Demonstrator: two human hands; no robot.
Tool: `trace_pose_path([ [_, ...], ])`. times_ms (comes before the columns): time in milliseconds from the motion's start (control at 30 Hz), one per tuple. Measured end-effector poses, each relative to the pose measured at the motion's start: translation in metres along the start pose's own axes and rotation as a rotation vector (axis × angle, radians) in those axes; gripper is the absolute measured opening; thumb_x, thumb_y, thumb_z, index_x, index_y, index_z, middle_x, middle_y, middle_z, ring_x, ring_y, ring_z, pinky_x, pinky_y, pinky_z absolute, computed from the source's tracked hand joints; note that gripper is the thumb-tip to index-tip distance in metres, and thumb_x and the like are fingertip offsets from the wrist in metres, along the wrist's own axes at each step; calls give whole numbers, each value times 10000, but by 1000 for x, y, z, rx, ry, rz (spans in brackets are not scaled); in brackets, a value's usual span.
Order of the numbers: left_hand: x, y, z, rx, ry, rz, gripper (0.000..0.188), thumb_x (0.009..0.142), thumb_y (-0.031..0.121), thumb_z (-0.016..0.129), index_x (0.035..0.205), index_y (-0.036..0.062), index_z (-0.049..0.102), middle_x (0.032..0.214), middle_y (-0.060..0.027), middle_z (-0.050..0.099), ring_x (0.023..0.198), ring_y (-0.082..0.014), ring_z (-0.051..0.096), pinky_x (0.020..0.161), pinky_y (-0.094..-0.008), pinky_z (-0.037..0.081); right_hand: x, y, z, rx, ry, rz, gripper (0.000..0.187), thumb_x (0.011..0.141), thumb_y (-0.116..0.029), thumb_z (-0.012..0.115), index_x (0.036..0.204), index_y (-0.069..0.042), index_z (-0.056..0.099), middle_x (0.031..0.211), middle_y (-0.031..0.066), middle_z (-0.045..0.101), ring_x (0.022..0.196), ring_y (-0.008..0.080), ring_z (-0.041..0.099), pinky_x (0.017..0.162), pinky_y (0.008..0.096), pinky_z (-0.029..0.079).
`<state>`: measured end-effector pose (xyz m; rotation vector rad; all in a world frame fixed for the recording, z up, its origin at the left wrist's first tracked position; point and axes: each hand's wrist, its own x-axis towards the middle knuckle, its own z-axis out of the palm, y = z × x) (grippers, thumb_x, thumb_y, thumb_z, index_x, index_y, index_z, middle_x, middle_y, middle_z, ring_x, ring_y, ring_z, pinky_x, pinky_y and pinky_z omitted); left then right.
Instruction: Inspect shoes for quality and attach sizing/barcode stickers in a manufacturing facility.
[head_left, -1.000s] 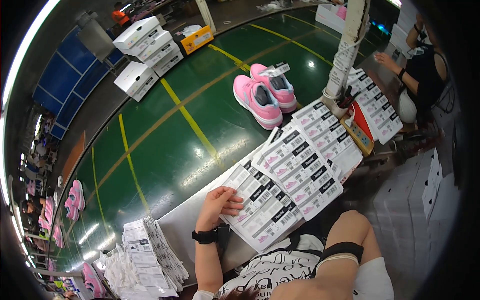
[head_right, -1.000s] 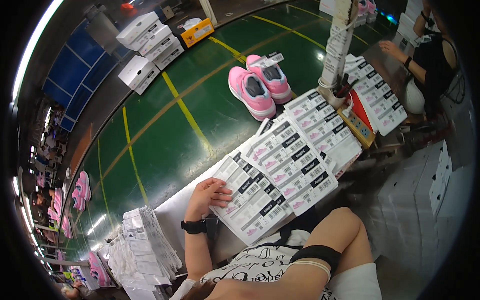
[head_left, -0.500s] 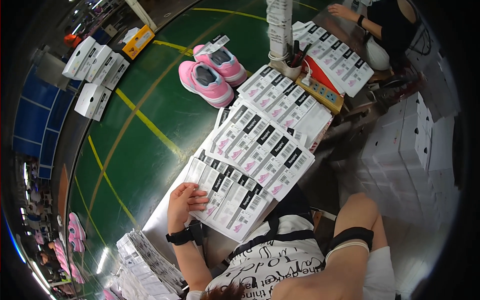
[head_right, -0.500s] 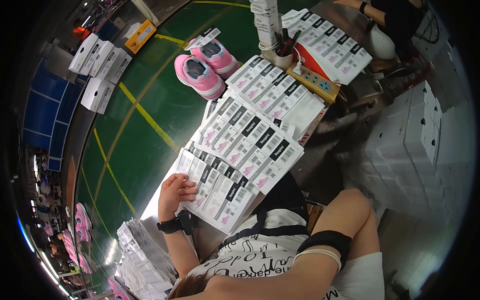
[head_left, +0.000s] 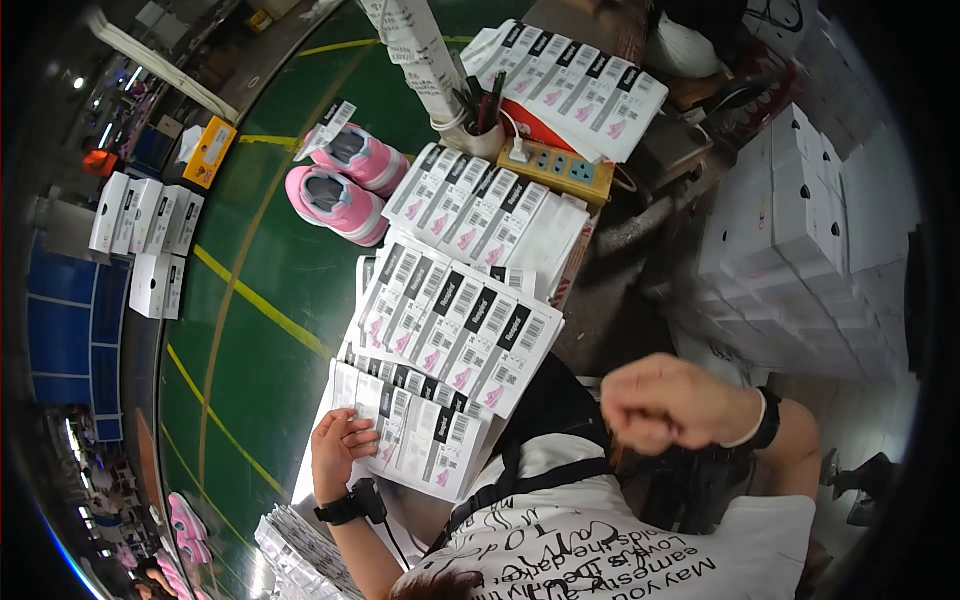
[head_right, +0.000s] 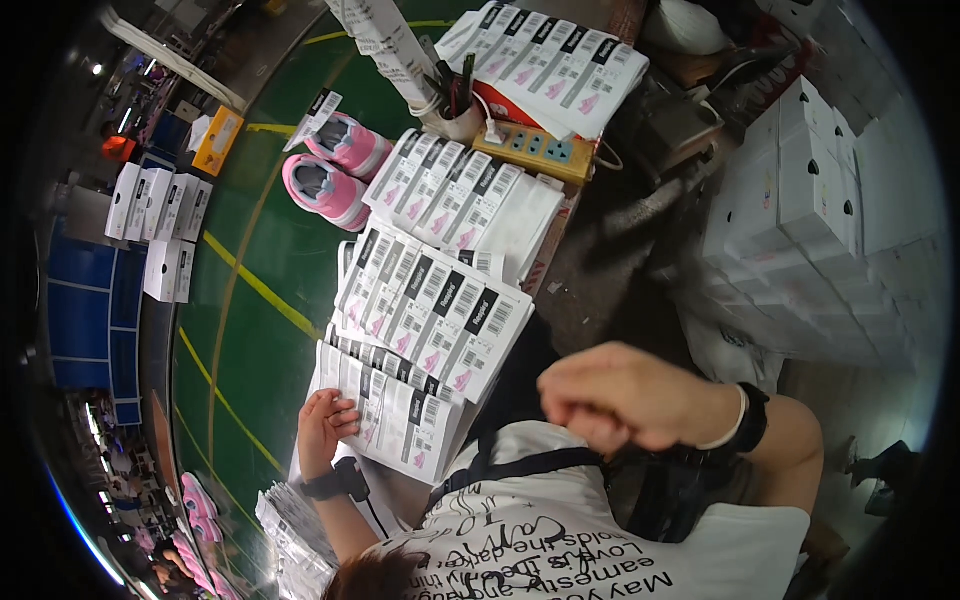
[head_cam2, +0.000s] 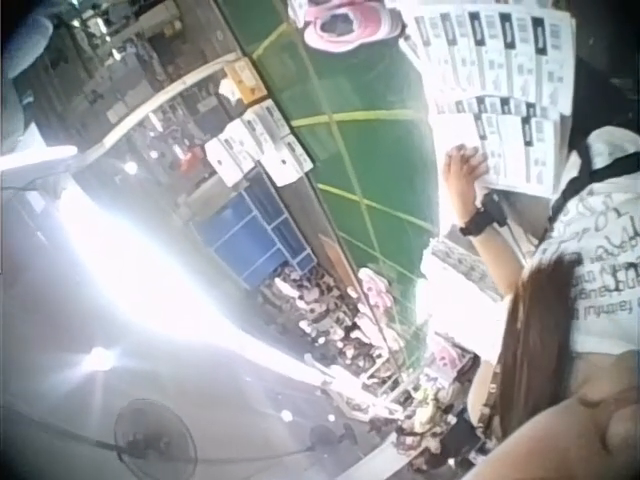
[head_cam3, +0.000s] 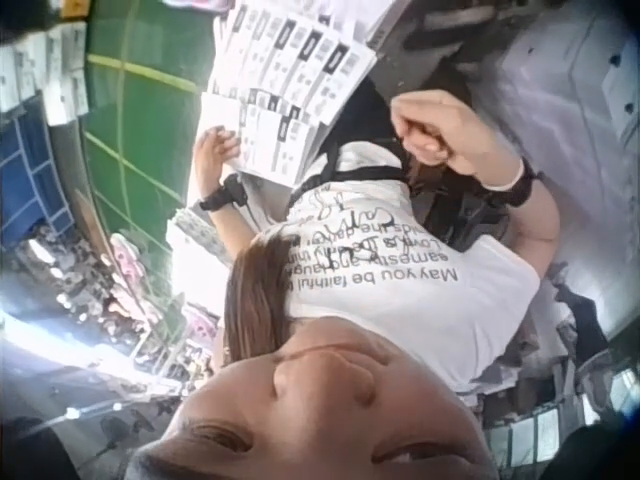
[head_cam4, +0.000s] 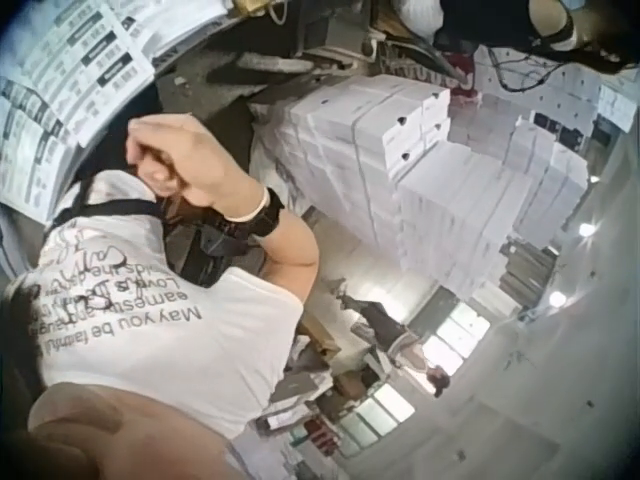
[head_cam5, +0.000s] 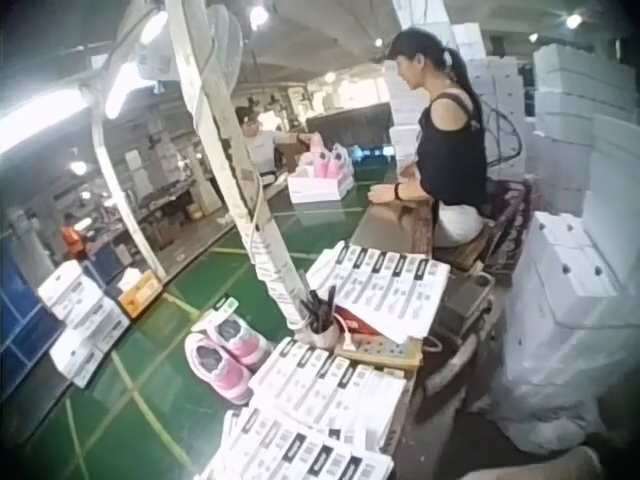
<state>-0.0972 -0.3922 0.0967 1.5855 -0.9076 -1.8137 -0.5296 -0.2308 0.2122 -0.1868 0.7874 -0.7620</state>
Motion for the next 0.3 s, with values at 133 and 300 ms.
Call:
trace_pose_path([
  [133,-22,10,2,33,25,30,187,945,146,509,1038,-11,549,882,-184,672,709,-264,700,569,-344,592,62,1,-139,56,415,-91,238,964,-226,489,811,-48,530,546,-30,358,437,58,298,389,229,203],
  [300,-30,19,25,114,43,34,223,936,187,550,1063,3,561,928,-145,673,801,-218,690,651,-312,568,233,-9,-302,103,505,-400,352,938,-312,529,1071,6,602,873,121,656,754,228,646,668,350,551],
])
